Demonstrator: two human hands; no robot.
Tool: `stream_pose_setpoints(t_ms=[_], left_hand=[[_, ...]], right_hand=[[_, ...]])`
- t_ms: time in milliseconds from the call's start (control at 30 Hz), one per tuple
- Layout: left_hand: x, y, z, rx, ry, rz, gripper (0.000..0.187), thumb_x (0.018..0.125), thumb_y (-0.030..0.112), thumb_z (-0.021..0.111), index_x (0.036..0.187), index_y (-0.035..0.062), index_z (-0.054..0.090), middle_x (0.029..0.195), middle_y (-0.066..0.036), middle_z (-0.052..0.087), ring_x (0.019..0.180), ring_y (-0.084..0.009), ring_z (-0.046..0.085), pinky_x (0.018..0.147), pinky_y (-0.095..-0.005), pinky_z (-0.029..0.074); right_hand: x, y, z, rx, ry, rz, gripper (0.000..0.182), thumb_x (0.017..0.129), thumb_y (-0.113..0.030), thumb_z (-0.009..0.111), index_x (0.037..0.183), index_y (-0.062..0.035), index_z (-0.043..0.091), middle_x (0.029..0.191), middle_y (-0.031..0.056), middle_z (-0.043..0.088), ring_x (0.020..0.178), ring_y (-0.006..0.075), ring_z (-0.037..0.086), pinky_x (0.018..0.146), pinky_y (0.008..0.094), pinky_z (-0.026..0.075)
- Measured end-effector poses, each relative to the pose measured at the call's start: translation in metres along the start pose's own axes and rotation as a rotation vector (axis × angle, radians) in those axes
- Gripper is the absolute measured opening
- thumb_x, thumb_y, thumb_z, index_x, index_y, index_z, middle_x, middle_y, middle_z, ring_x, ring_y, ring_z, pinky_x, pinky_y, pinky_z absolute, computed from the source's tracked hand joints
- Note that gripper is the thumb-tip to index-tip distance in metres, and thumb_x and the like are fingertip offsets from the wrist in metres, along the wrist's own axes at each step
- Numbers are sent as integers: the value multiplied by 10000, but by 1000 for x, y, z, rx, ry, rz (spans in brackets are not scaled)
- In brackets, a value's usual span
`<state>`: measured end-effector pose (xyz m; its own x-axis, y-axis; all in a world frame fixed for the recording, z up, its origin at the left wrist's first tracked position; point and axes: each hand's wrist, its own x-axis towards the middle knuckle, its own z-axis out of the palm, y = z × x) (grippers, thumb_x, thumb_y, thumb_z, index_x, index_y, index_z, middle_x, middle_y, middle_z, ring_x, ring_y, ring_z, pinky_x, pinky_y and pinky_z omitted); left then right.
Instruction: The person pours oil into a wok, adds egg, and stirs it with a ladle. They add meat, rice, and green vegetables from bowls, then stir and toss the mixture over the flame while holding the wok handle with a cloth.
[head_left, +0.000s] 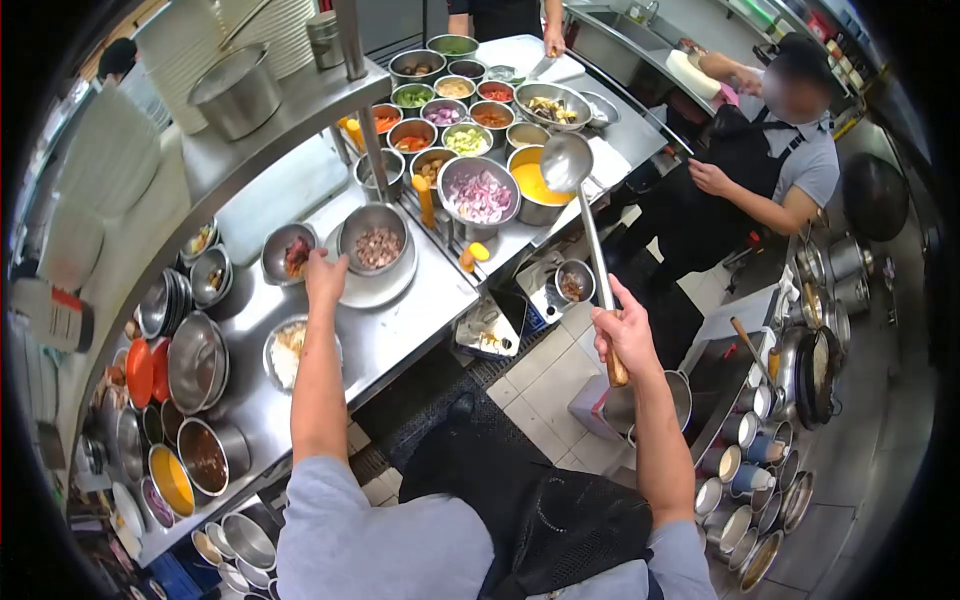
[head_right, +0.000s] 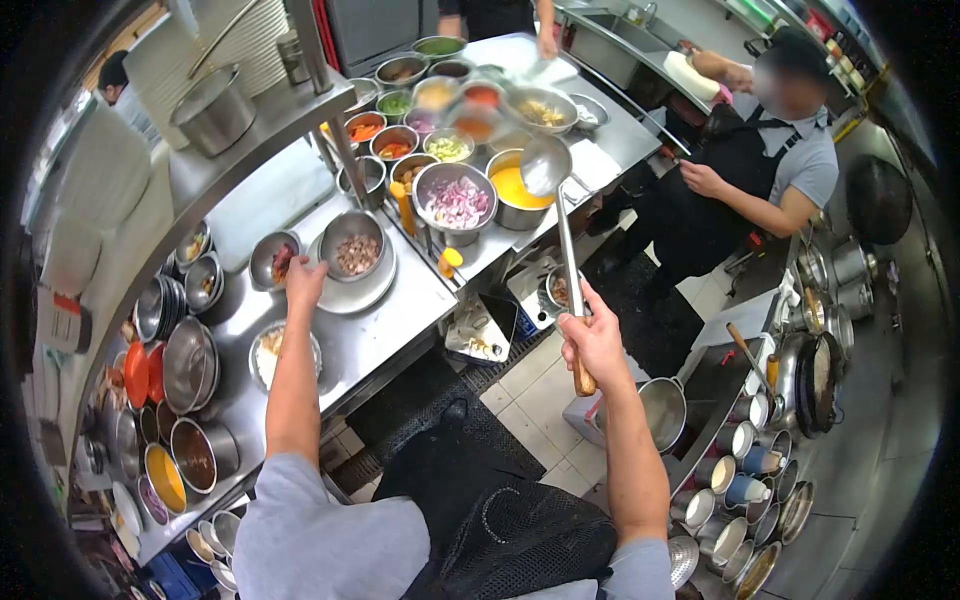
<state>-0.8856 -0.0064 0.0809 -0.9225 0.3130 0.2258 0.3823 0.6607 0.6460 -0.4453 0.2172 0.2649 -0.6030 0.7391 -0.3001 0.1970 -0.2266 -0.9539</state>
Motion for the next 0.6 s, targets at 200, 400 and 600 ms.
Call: stream_pose_setpoints(t_ms=[200,400,600], left_hand=[[0,8,1,-385,-173,-274,300,758,98,657,980,-48,518,758,-140,612,568,-222,622,496,-311,503],[0,25,-9,-514,-315,-340,178,771,22,593,907,-5,483,741,-72,539,524,-145,566,434,-260,457],[-28,53,-56,-756,-227,-256,162,790,18,531,871,66,399,766,-42,485,578,-111,498,498,-256,440]], right_hand=[[36,-34,3,-314,-7,88,694,847,-50,582,1460,17,263,586,10,500,435,102,507,372,271,427],[58,-55,7,-193,-34,213,521,855,-52,577,1343,20,411,617,25,509,452,102,510,378,261,427],[51,-51,-4,711,-179,338,221,926,-65,532,1145,-59,495,694,45,519,466,66,463,375,215,387]])
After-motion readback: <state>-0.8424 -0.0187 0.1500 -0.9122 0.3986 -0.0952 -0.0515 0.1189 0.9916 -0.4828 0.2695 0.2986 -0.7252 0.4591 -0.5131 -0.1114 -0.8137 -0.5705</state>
